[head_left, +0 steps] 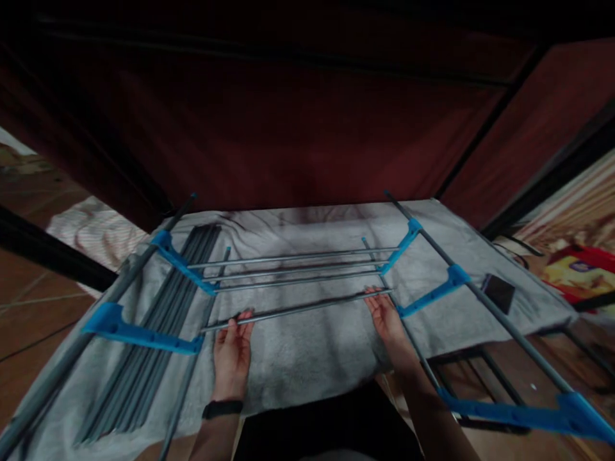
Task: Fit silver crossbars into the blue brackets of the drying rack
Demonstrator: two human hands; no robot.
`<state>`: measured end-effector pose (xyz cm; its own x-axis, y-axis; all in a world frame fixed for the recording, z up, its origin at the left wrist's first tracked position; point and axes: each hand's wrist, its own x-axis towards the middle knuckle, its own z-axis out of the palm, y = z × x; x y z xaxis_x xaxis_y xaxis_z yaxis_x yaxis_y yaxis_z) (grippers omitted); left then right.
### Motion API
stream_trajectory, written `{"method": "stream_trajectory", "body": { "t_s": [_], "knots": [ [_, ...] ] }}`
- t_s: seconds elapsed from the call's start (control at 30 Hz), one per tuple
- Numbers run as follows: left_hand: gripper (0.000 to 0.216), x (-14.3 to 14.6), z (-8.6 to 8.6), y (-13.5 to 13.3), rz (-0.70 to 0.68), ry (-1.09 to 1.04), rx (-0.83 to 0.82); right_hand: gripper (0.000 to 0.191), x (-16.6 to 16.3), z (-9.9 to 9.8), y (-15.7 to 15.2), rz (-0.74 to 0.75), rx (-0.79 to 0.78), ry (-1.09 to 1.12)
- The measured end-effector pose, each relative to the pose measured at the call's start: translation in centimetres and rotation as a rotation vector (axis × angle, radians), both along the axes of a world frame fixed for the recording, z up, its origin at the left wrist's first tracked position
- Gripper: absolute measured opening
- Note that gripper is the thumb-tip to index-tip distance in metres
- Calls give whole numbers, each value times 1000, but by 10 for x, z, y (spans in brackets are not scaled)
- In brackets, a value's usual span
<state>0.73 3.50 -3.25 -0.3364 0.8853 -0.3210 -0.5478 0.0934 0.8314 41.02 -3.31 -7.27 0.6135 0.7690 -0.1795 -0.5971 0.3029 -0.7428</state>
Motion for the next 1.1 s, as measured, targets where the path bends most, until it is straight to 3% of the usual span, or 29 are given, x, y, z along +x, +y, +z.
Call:
{"method": "stream_trajectory", "body": {
  "t_s": [0.2,0.4,0.57,0.73,1.1],
  "knots": [
    [11,3,11,-4,31,1,-35,17,-7,9,0,-4,-24,51],
    [21,6,18,-8,-35,12,-24,20,-10,8,1,-7,-22,75],
    [5,3,11,-7,-87,18,-7,25,-9,8,2,32,-13,62],
    [14,2,6,-5,-67,18,9,31,-5,7,0,80,-18,36],
    [10,-1,-2,-4,-25,73,8,16,-2,-4,0,49,0,24]
  ]
}}
